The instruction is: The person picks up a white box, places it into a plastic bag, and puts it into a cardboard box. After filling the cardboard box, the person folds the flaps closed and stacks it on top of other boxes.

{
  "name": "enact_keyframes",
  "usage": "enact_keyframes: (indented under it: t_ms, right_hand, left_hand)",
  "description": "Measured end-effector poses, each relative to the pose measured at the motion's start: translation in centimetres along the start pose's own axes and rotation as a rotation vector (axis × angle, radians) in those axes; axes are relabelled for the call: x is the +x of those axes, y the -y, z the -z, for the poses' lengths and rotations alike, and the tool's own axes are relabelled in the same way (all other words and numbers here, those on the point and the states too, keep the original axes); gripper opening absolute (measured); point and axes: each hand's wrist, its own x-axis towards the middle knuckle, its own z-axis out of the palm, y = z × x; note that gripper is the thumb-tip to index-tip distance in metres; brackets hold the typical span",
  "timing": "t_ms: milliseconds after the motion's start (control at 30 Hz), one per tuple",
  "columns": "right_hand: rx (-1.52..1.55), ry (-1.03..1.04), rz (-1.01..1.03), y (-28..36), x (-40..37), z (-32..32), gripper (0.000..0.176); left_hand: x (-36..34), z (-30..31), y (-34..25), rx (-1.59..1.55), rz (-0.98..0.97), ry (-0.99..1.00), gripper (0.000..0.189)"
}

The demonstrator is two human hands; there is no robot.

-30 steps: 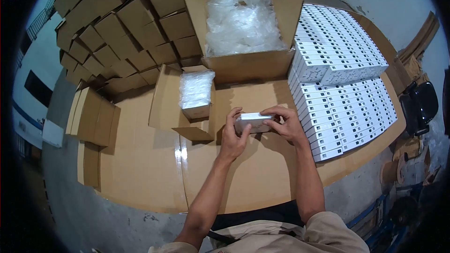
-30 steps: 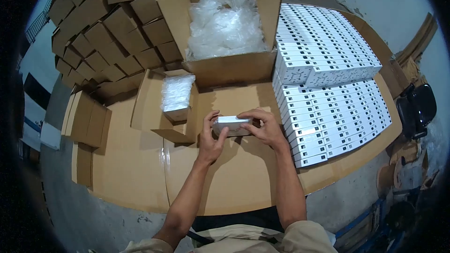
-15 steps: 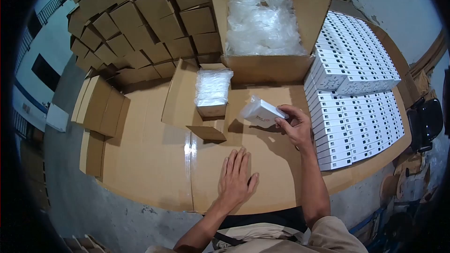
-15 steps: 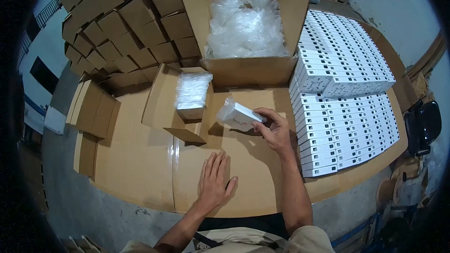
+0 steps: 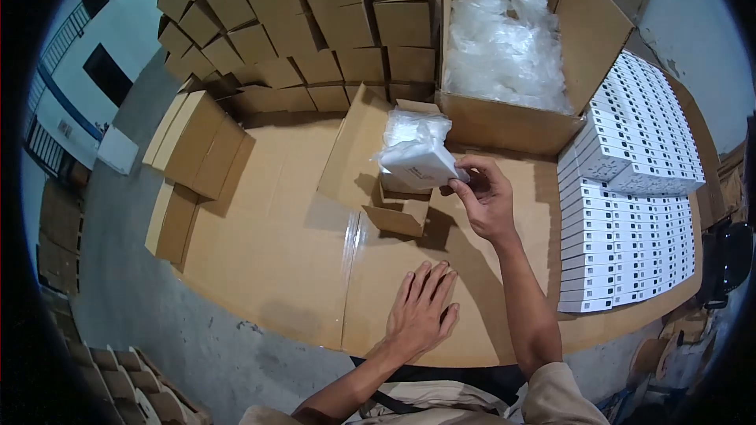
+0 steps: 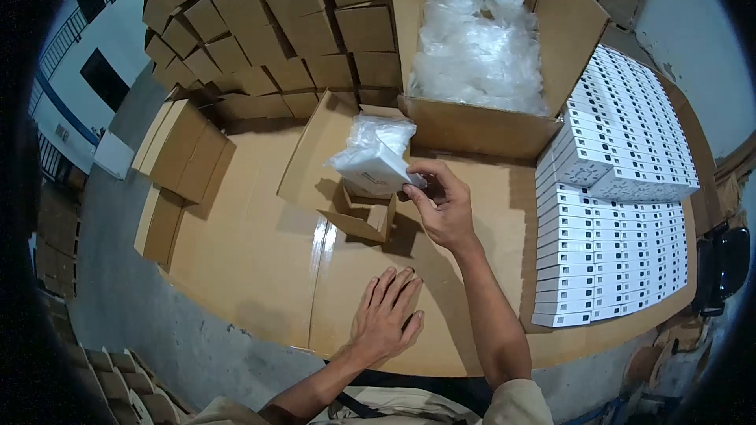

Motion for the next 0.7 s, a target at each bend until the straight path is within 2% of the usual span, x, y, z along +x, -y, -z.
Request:
enact_keyframes:
  t_ms: [100,400,500,700]
  right_hand:
    - [-0.161,0.080,-0.017,0.6,0.4,-0.2,0.027]
    - [-0.614,0.266,0.264,3.2,2.2,-0.7,0.028]
    - [-0.688,0.272,0.311,3.6,2.4,-1.4,0.026]
    - [-0.836,0.320,0.242,3.2,2.1,-2.5,0.029]
  left_hand:
    - [0.1,0.1,0.0,0.011,0.001,0.011,0.061]
    - [0.4,0.4,-0.1,-0.023,0.012,0.003,0.059]
    - [0.5,0.5,-0.1,-0.021,0.011,0.012,0.059]
    - [0.6,0.5,-0.1,0.025,0.009,0.002,0.056]
